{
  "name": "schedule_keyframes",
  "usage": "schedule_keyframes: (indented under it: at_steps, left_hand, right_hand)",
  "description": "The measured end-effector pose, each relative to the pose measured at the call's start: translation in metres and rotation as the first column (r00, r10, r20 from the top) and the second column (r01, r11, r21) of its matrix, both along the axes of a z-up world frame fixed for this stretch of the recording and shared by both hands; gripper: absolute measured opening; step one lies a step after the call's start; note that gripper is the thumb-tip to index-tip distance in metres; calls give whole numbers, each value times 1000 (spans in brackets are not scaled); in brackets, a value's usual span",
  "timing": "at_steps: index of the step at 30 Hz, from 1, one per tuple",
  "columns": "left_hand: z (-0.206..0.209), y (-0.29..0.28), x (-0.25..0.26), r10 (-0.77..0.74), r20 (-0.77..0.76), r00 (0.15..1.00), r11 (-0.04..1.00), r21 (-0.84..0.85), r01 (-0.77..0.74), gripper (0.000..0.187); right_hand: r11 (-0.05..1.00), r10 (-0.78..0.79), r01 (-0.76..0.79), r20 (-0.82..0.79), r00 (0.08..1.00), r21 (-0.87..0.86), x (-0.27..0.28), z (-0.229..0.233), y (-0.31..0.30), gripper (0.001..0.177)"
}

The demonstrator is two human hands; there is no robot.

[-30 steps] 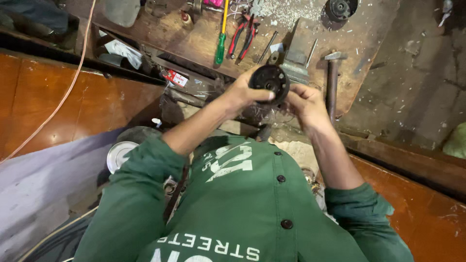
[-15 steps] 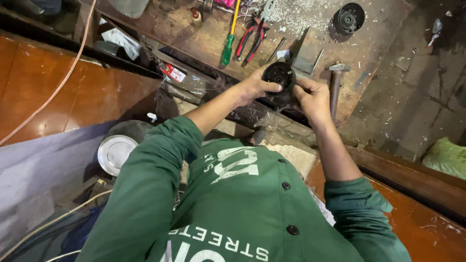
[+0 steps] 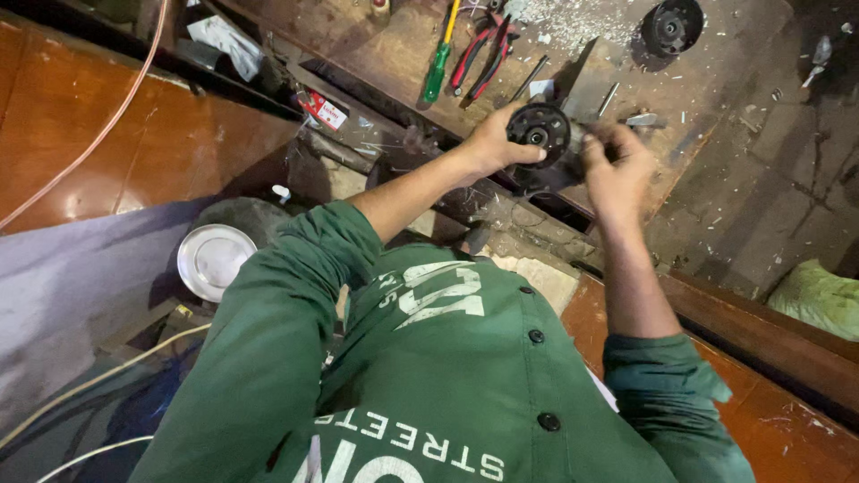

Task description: The person handles a green cylindrical object, then uses a hammer to strike a dark circular mechanical part on a workbench. The person repeatedly repositions the part and continues hammering it while holding it with the other hand.

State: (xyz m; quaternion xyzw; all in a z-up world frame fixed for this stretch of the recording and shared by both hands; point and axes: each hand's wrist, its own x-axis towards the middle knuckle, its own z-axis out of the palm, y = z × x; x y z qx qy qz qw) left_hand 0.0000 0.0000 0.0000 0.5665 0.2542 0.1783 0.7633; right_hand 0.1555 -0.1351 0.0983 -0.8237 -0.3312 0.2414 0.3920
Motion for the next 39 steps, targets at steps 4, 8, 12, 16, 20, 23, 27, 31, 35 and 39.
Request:
schedule_keyframes:
  at_steps: [4,8,12,16,20,23,27,31,35,39]
  left_hand:
    - [6,4,1,40,-67,997,969,244,-22,82]
    - [8,8,1,19,-72,997,924,382,10,87]
    - [17,3,-1,55,-81,995,843,538,-3,100]
    - [36,-9,-9,66,-64,996,752,659,-7,99]
    - [43,-7,-6,19,-227,974,741,657,139,102]
    - [39,-3,-2,1,-229,974,721,675,158,98]
    - [34,1,-2,-6,-105,994,686,723,80,94]
    - [40,4,2,-119,-342,932,789,538,298,87]
    - [34,11,-4,-39,-104,994,738,667,98,84]
    - [24,20,-4,-88,-52,995,791,603,102,74]
  right_hand:
    - [956,294,-294,50,954,-8,5,33,14,29]
    - [904,411,-397,67,909,-162,3,42,28,34]
    - [915,358,-366,-74,931,-170,9,30,32,30]
    - [930,328,-349,-169,929,-113,13,20,27,28]
    - [937,292,-322,-197,936,-137,12,21,25,28]
    - [937,281,-314,-200,939,-154,10,25,27,27]
    - [941,271,-312,-261,927,-131,6,29,29,27]
    - [943,265,-299,-212,941,-146,3,35,27,26]
    - [955,255,-280,-216,943,-96,-1,32,30,24]
    - [964,215,-241,-204,955,-113,-4,31,33,24]
